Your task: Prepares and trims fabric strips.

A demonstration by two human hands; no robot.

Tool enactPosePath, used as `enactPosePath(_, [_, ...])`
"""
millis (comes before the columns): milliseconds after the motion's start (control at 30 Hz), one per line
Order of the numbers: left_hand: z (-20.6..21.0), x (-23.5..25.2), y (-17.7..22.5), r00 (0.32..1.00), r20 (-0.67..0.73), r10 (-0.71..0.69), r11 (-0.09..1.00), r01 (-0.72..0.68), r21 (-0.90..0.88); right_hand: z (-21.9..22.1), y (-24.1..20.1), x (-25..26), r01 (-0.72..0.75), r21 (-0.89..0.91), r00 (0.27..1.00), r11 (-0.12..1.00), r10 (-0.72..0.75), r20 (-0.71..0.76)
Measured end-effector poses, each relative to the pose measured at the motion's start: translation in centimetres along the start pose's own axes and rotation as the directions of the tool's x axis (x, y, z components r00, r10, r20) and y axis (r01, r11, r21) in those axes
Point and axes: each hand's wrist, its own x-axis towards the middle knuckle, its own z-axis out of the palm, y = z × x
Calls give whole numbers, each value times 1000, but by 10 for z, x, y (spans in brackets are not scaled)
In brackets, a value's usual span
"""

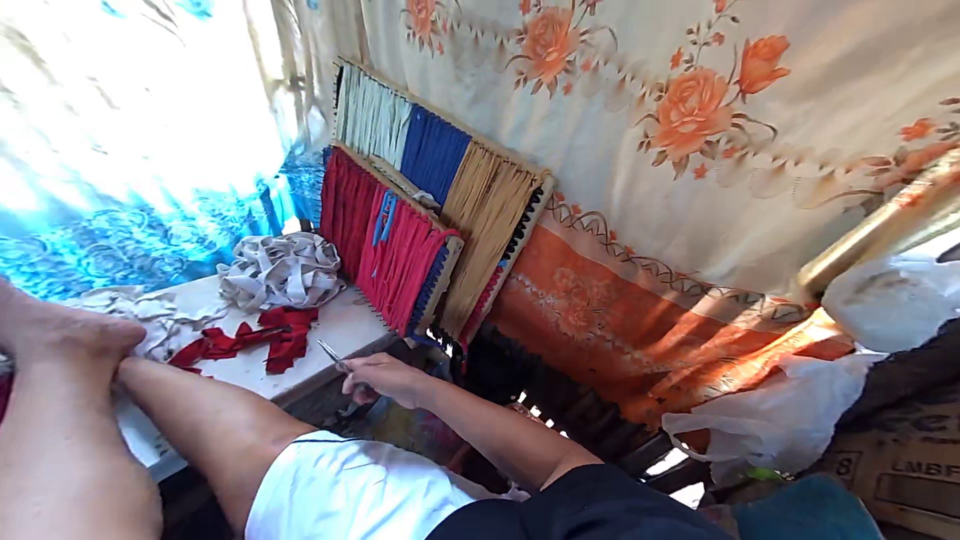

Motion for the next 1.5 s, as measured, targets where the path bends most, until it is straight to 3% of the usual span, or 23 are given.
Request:
enactPosePath(133, [-9,-25,-8,990,-133,-39,997,48,61,42,-19,-40,51,169,929,984,-109,354])
enactPosePath(200, [-45,-58,-46,980,-182,-76,996,83,32,64,-23,-58,110,149,882,983,-165,441])
enactPosePath(267, [-51,-70,-58,961,-265,-75,997,75,-13,82,-20,-74,177,92,844,980,-200,498])
enactPosePath(500, [-48,-69,-57,931,-337,-140,987,105,-121,121,25,-80,230,-91,808,969,-138,572])
enactPosePath(800, [-47,-71,-52,905,-355,-234,951,138,-275,126,42,-76,308,-171,795,936,-154,587])
enactPosePath(1067, [-49,-72,-46,916,-263,-302,916,202,-348,126,45,-76,339,-219,794,915,-154,588])
enactPosePath(1500, [-53,-73,-44,919,-112,-378,853,299,-427,127,51,-72,351,-124,771,928,-211,602])
